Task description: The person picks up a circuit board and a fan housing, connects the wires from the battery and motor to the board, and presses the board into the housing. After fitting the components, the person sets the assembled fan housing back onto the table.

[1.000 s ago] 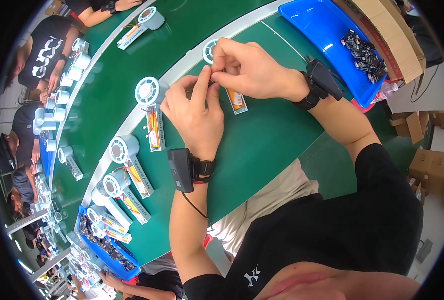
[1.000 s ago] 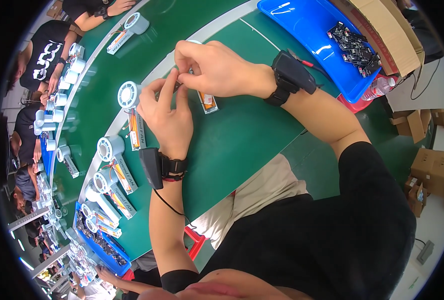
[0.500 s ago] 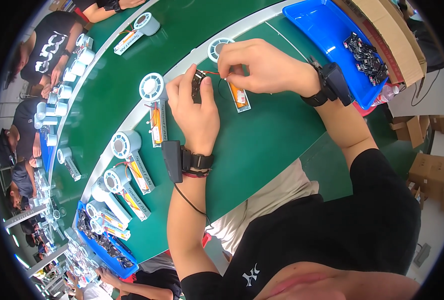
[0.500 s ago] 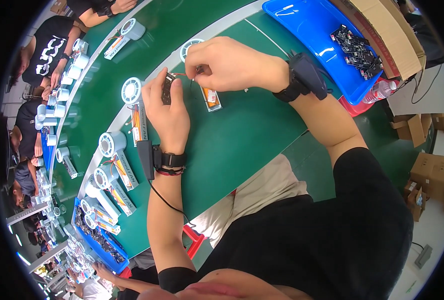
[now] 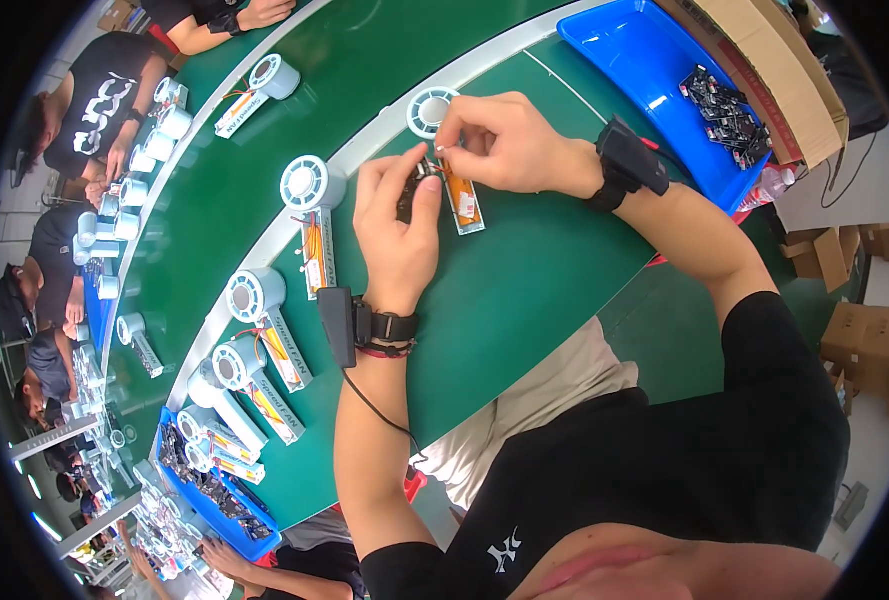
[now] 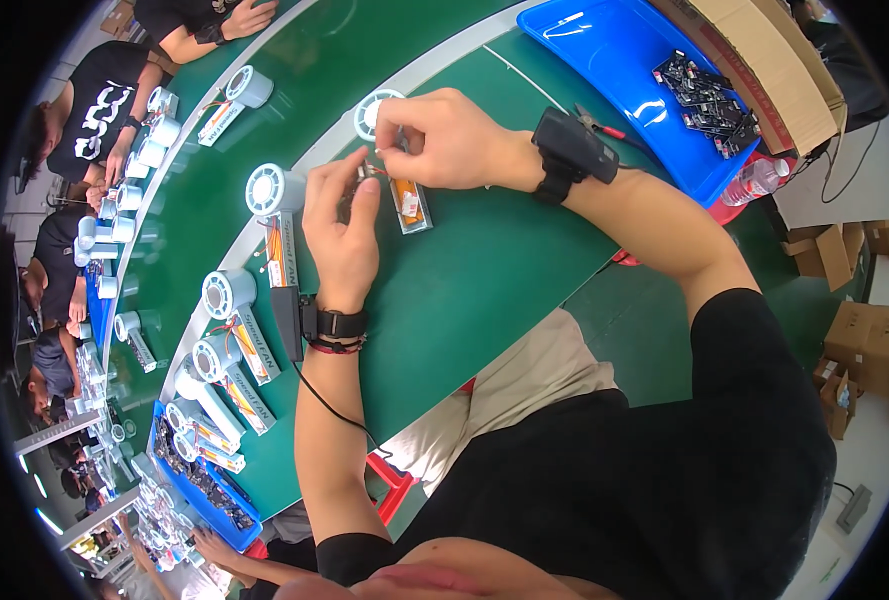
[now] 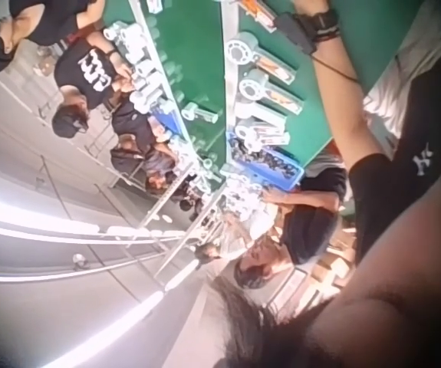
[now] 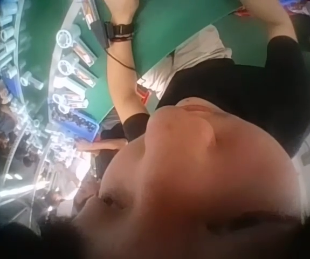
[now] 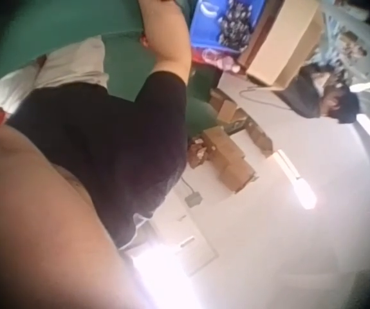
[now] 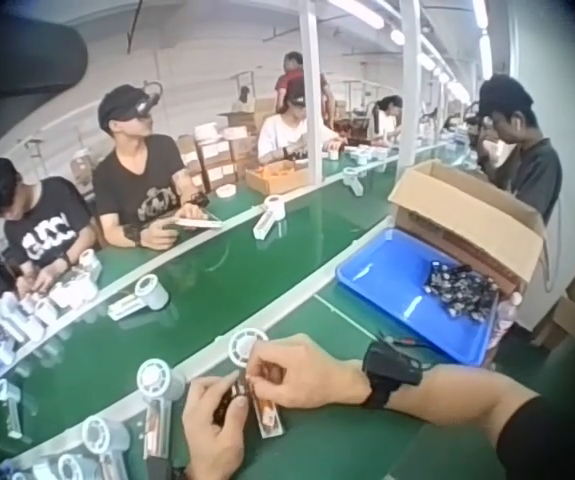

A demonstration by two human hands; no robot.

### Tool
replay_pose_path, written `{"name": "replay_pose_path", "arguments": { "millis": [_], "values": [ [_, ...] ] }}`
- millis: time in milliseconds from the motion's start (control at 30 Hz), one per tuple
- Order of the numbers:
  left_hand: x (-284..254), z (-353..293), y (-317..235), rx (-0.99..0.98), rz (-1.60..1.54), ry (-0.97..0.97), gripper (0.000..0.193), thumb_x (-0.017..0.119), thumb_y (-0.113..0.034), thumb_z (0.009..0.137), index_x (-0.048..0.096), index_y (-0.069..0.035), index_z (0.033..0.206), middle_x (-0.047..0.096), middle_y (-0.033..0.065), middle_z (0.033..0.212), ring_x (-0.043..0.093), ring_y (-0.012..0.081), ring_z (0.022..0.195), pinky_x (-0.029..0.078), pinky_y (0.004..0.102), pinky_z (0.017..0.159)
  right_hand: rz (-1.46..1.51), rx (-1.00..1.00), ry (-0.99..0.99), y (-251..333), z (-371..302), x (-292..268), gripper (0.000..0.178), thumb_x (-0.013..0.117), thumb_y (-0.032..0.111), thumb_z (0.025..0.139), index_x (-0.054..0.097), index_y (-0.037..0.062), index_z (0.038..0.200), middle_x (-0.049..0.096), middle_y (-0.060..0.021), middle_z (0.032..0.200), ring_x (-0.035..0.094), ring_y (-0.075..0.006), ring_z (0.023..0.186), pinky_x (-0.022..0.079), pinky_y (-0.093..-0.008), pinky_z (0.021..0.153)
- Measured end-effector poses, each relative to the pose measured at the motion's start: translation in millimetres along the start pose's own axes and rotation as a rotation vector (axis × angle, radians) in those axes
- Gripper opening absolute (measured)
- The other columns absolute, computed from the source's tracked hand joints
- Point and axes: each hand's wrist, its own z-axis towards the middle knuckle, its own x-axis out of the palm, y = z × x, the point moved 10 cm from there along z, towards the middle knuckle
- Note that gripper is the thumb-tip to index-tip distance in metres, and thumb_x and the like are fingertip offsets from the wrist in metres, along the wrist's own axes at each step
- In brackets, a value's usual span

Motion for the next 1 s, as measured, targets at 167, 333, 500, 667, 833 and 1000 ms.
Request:
{"name": "replay_pose_path", "arguments": {
  "millis": [167,333,500,667,833,1000],
  "values": [
    [5.7,0.6,-3.3,0.024,-0.028,0.05,0.029,0.07,-0.006,0.09,0.071,-0.002,0.119,0.062,0.0104,0.104,0.064,0.0205,0.089,0.053,0.0308,0.077,-0.152,-0.158,-0.046,18.8,-2.8,-2.2,0.007,0.07,0.003,0.087,0.069,0.0021,0.095,0.072,-0.0052,0.083,0.063,-0.008,0.06,0.047,-0.023,0.053],
    [8.0,0.6,0.7,0.016,-0.038,0.061,0.03,0.07,-0.006,0.09,0.071,-0.002,0.119,0.062,0.0106,0.105,0.064,0.0207,0.09,0.053,0.0308,0.078,-0.066,-0.09,0.019,13.2,-1.8,-2.3,0.013,0.071,0.005,0.089,0.071,0.0018,0.102,0.071,-0.0056,0.083,0.062,-0.008,0.061,0.048,-0.0233,0.054],
    [4.7,1.5,-3.4,0.019,-0.032,0.031,0.03,0.07,-0.006,0.09,0.071,-0.002,0.12,0.062,0.0109,0.105,0.063,0.0209,0.091,0.053,0.0312,0.078,0.231,0.16,0.062,-2.3,-2.9,4.5,0.013,0.07,0.007,0.094,0.07,0.0003,0.105,0.071,-0.0061,0.084,0.062,-0.0083,0.065,0.05,-0.0229,0.058],
    [4.5,1.9,-3.6,0.015,-0.013,0.033,0.03,0.07,-0.006,0.09,0.071,-0.003,0.12,0.062,0.0111,0.106,0.063,0.021,0.092,0.053,0.0314,0.079,0.401,0.281,0.074,-13.1,-3.1,8.7,0.013,0.07,0.007,0.095,0.069,-0.0003,0.106,0.071,-0.0066,0.086,0.063,-0.0091,0.068,0.052,-0.0228,0.061],
    [6.8,1.6,-3.1,-0.001,-0.029,0.07,0.03,0.07,-0.006,0.09,0.071,-0.003,0.12,0.062,0.0111,0.107,0.064,0.021,0.093,0.053,0.031,0.08,0.41,0.353,0.142,-19.2,-2.6,10.6,0.011,0.072,0.007,0.094,0.068,-0.0007,0.101,0.071,-0.0064,0.088,0.065,-0.0098,0.071,0.053,-0.0234,0.062],
    [8.0,2.5,-3.4,-0.006,-0.042,0.076,0.031,0.07,-0.007,0.09,0.07,-0.003,0.121,0.064,0.0118,0.109,0.065,0.0227,0.096,0.052,0.0325,0.083,0.423,0.365,0.151,-19.7,-3.6,9.5,0.01,0.073,0.005,0.092,0.067,-0.0008,0.098,0.071,-0.0067,0.088,0.066,-0.0106,0.072,0.053,-0.0241,0.062]
  ]
}}
